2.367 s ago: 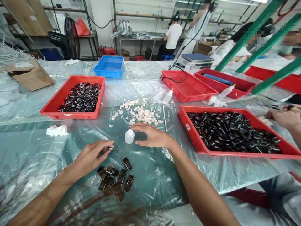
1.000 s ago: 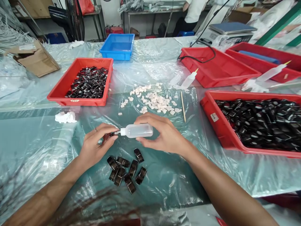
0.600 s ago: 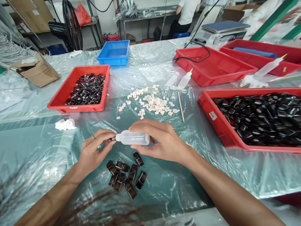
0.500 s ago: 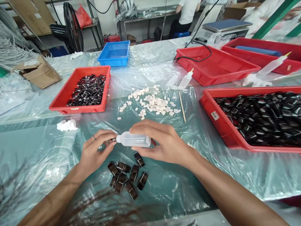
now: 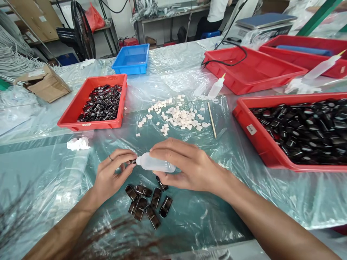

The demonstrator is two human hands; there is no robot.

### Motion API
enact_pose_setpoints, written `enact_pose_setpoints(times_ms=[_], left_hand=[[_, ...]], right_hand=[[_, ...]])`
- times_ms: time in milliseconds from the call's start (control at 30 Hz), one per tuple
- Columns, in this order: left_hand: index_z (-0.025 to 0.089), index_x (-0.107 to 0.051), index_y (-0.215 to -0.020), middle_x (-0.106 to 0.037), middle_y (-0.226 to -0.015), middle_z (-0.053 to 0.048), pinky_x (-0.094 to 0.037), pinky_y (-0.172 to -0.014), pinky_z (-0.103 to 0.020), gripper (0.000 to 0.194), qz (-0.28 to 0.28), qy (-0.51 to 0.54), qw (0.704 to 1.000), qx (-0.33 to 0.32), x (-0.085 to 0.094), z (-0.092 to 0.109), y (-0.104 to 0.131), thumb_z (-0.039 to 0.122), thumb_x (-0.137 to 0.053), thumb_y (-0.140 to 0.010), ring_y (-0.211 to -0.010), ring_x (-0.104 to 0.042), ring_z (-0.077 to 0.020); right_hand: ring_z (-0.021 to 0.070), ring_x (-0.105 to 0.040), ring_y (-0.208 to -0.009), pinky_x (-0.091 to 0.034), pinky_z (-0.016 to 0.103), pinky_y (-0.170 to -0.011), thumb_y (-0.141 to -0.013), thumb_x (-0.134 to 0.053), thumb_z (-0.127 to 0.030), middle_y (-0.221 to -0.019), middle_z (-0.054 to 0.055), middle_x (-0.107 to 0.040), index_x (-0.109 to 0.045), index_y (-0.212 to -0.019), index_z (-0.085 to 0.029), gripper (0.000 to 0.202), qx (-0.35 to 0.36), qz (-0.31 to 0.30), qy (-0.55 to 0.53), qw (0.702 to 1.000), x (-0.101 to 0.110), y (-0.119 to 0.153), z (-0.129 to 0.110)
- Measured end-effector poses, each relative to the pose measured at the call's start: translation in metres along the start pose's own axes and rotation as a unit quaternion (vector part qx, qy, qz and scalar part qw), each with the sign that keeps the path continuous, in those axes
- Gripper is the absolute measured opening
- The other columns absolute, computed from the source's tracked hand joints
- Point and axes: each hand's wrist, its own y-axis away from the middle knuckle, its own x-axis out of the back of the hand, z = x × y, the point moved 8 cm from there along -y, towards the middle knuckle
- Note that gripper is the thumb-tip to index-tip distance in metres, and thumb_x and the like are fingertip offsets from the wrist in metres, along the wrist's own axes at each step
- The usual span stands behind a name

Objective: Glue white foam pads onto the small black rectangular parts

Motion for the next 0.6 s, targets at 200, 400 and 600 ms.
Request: enact_pose_setpoints(times_ms=[200,400,600], left_hand=[[0.019,-0.071,-0.121,-0.081,-0.112,-0.009,-0.066,-0.075,-0.026,0.017,0.0,-0.011,1.0,-0.007,0.0,0.003,0.0,0.013,-0.066,-0.106,-0.097,-0.08,-0.0182],[0.021,-0.071,-0.125,-0.086,-0.113,-0.009,-0.057,-0.056,-0.021,0.019,0.0,0.007,1.0,0.011,0.0,-0.002,0.001,0.017,-0.066,-0.108,-0.086,-0.081,-0.0154],[0.025,-0.074,-0.118,-0.087,-0.105,-0.005,-0.058,-0.052,-0.02,0.013,0.021,0.035,0.998,0.044,0.002,-0.007,0.003,0.025,-0.071,-0.106,-0.076,-0.079,-0.0135]], right_hand=[[0.0224,-0.08,-0.098,-0.071,0.035,-0.081,-0.094,-0.073,-0.008,-0.115,0.008,-0.081,-0.067,-0.132,-0.021,0.041,0.04,-0.005,0.065,0.997,-0.002,0.003,-0.013],[0.0235,-0.08,-0.099,-0.069,0.035,-0.074,-0.091,-0.075,-0.012,-0.111,0.006,-0.081,-0.069,-0.127,-0.027,0.039,-0.053,0.046,-0.066,0.995,0.007,-0.001,0.007],[0.0193,-0.077,-0.082,-0.06,0.03,-0.061,-0.09,-0.078,-0.019,-0.104,0.002,-0.082,-0.072,-0.115,-0.031,0.028,-0.219,0.077,-0.199,0.952,0.005,0.005,0.046]])
